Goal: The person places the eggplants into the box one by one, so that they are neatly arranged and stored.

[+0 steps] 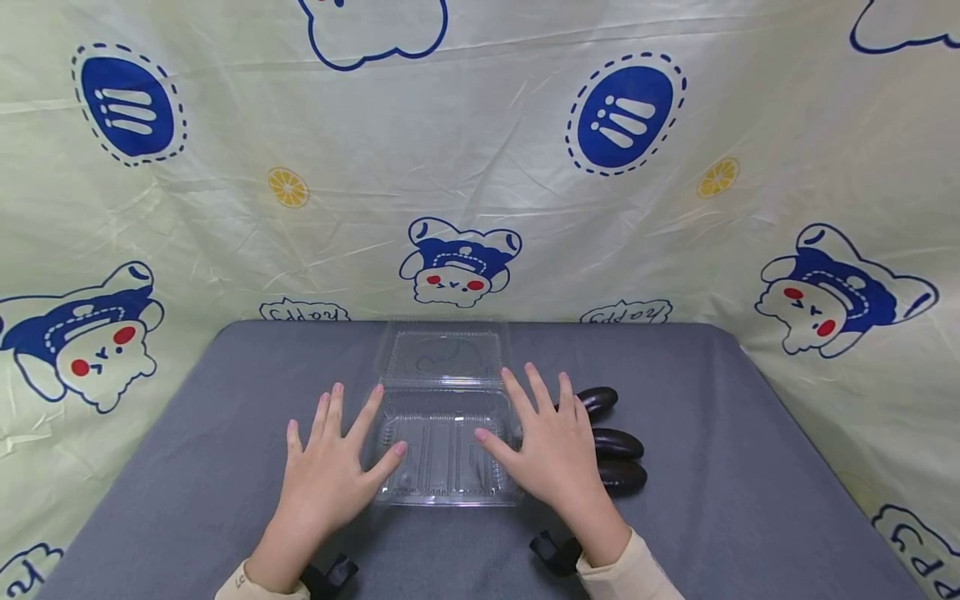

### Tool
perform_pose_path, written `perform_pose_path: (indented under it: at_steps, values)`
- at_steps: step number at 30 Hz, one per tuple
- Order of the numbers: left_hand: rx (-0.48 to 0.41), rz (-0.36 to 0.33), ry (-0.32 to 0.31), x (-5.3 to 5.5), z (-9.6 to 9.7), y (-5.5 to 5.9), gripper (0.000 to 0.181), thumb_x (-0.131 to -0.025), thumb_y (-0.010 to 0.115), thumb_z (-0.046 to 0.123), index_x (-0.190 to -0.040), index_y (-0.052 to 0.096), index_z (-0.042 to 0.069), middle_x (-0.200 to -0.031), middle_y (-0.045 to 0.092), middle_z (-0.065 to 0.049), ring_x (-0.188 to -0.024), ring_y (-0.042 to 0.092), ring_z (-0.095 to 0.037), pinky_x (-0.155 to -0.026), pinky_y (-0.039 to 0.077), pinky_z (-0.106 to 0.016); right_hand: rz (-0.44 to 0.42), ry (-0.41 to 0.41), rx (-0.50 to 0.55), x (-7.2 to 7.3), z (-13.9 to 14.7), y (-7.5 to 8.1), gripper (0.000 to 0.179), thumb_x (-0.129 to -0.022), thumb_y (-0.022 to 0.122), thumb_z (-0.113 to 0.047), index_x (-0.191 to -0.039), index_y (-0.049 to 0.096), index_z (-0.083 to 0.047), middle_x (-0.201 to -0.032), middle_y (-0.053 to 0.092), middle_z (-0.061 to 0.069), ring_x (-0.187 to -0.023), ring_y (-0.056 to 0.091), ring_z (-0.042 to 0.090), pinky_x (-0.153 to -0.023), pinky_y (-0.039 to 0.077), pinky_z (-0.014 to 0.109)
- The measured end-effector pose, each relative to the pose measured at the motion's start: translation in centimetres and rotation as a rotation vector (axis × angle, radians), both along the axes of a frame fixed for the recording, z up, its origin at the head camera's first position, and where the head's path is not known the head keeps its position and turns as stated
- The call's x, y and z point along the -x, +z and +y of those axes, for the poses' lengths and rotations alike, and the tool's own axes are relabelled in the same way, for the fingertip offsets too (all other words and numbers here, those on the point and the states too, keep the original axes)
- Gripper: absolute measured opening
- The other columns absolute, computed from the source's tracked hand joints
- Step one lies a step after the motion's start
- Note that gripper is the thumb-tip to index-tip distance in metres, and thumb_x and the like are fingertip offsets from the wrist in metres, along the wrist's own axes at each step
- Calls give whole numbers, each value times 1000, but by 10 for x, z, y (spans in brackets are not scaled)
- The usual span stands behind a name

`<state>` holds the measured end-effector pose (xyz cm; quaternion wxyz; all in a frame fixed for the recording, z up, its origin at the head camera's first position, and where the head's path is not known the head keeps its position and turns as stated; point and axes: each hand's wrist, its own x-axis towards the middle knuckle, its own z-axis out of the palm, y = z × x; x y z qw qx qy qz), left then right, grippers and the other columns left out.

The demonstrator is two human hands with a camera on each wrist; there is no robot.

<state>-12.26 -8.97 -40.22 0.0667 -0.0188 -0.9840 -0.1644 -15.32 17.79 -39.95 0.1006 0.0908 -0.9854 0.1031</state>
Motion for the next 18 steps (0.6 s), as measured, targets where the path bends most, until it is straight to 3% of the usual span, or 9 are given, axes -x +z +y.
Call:
perform_pose_path:
  at_steps: [6,18]
  values:
    - [-1,-3,-8,0,-3,-1,84,-88,50,72,-158,21,35,-164,18,-22,-153,16,-40,-118,12,-71,-19,9,9,3,5,-1,89,-86,48,-78,-158,26,-31,-164,27,10,-147,19,52,-110,23,77]
    - [-13,27,-39,-4,-16,-14,97,-84,55,74,-160,22,23,-161,24,-26,-151,23,-41,-121,21,-61,-23,16,6,15,20,-8,90,-87,45,-79,-159,24,-28,-161,32,12,-145,24,51,-108,28,75]
